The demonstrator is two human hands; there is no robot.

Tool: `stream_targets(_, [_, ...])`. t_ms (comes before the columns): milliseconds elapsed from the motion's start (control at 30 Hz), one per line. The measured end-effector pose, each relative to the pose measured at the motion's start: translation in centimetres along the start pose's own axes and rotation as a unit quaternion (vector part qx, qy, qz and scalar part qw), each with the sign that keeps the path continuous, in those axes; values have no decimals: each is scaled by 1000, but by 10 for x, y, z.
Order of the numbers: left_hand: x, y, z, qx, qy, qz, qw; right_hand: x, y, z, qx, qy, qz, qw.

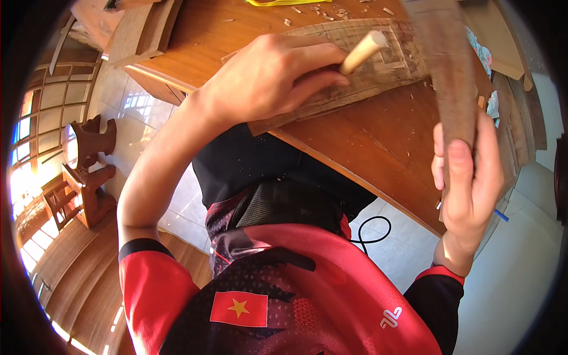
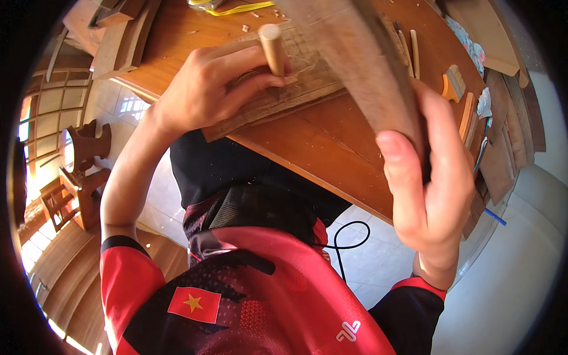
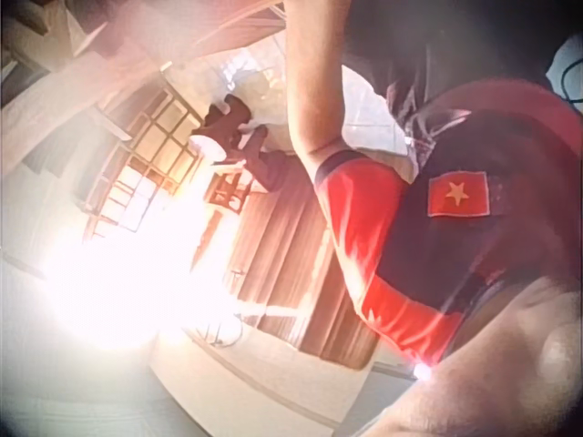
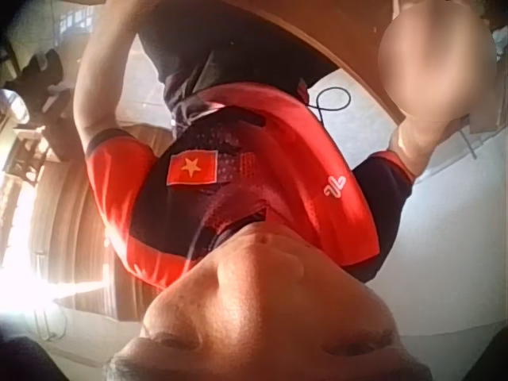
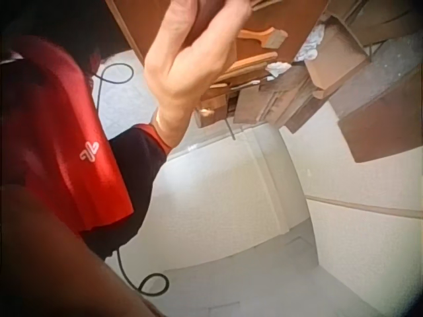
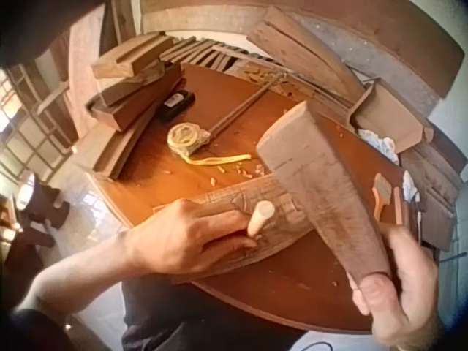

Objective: The person carves a floral design into a rectangular wooden block using a chisel and a wooden mallet. They repeatedly strike the chisel to remove wood shavings and refine the pattern, occasionally rotating the block to access different angles.

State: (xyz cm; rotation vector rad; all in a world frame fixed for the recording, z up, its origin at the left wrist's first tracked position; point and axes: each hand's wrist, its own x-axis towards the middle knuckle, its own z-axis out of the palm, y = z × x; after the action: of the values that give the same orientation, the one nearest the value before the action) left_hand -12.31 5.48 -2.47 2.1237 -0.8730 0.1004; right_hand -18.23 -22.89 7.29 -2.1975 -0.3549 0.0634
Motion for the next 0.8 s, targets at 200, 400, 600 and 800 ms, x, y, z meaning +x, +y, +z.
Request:
stream_targets(200, [-5,-8,-1,38,7,25,999,0,-13,-2,-31,-8,-22,999])
stream_targets(400, [-10,-5,5,62,30,10,998,11,-17,10,-124,-26,-86,988])
stream_targets(600, [-6,-8,5,41,36,51,997,11,-21,10,-135,-27,-66,988])
stream_targets(800, [3,-9,2,62,12,79,995,17,-18,8,-179,-35,-135,974])
